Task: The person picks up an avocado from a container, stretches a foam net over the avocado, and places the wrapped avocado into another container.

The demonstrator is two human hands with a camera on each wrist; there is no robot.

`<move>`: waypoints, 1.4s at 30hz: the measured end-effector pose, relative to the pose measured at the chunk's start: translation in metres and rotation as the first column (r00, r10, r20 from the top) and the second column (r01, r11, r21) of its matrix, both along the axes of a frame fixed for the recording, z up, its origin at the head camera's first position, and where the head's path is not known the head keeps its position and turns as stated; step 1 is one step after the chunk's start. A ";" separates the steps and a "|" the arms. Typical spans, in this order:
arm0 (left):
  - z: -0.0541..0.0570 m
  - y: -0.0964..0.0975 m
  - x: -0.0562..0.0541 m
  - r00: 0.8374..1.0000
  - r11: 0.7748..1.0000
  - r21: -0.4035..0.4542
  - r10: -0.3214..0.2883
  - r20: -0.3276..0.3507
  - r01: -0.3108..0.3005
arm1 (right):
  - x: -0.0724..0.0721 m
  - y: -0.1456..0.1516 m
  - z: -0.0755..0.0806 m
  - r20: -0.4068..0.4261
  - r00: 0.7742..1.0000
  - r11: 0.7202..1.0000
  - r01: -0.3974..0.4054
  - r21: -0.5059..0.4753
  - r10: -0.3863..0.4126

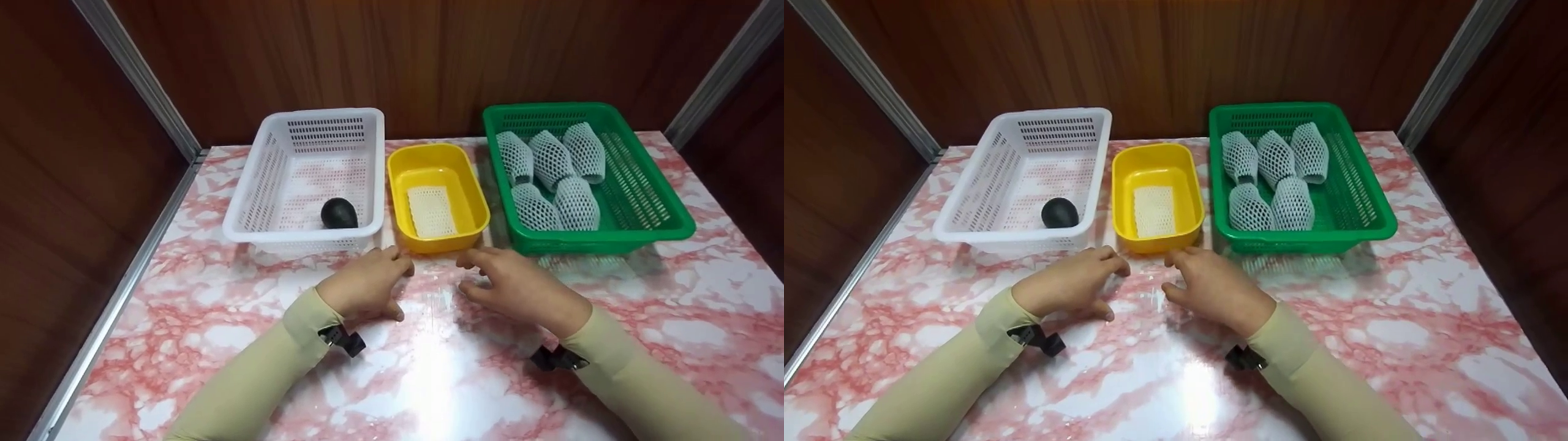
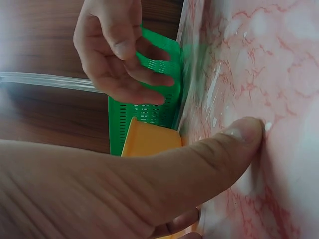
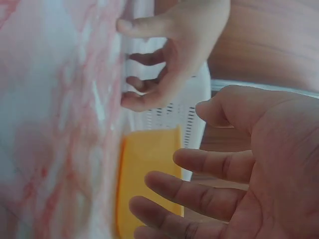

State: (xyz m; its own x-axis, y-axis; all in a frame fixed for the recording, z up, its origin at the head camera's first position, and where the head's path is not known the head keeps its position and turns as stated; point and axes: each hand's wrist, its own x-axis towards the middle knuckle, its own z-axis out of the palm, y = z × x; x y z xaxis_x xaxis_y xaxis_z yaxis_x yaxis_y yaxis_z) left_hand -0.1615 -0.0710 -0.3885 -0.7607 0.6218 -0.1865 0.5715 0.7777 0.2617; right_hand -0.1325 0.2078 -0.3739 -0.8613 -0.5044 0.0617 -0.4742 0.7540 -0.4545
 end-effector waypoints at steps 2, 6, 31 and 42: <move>0.000 0.001 0.001 1.000 1.000 0.003 -0.005 -0.007 0.005 | 0.000 0.001 -0.002 0.000 1.000 1.000 -0.005 0.004 0.005; 0.004 0.004 0.004 0.999 1.000 -0.008 -0.026 -0.027 0.025 | -0.001 0.002 -0.004 0.002 1.000 1.000 -0.012 0.004 0.012; 0.108 -0.057 -0.108 0.975 0.977 -0.128 0.186 0.118 -0.171 | -0.001 0.001 -0.008 0.003 0.996 0.992 -0.093 0.090 0.093; 0.087 -0.056 -0.139 0.902 0.940 -0.280 0.283 0.326 -0.194 | 0.000 0.003 -0.011 -0.032 0.984 0.978 -0.170 0.119 0.175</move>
